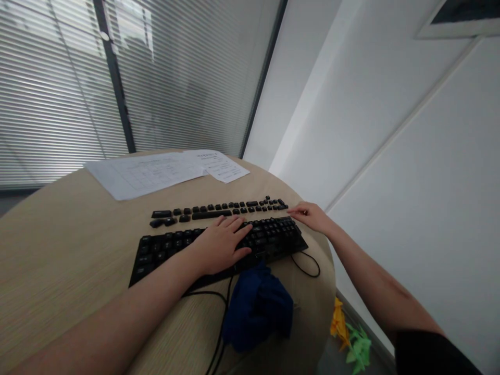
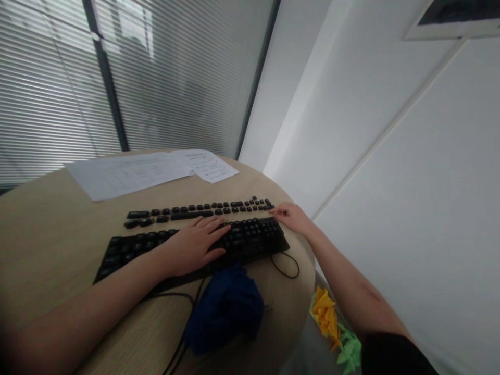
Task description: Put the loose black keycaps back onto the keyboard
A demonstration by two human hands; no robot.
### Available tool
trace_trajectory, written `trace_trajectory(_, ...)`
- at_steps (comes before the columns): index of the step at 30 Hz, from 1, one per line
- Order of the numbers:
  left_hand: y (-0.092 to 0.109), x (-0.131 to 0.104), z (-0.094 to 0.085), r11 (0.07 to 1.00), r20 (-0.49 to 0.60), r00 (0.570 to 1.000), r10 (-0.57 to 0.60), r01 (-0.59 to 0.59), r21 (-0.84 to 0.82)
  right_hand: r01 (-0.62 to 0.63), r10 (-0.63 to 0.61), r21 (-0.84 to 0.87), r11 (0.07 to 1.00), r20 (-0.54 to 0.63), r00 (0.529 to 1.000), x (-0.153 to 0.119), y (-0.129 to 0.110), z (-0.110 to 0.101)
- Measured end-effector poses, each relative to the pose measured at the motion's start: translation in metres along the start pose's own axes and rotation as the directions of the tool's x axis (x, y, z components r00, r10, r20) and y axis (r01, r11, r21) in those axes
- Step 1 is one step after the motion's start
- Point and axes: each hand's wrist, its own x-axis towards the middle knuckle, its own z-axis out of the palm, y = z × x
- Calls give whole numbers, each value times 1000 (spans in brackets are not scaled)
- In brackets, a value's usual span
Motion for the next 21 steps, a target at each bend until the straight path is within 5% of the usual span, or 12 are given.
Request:
trace_trajectory(9,1,-3,-1,997,62,997,48,-43,-71,-200,208,-171,965,35,977,131,-18,25)
trace_trajectory(15,7,-21,-15,985,85,995,49,-34,-170,-237,245,-161,958,35,969,143,-36,51)
trace_trajectory(21,-2,-17,6,989,48,996,75,-68,-133,-215,216,-104,971,3,976,154,-25,78)
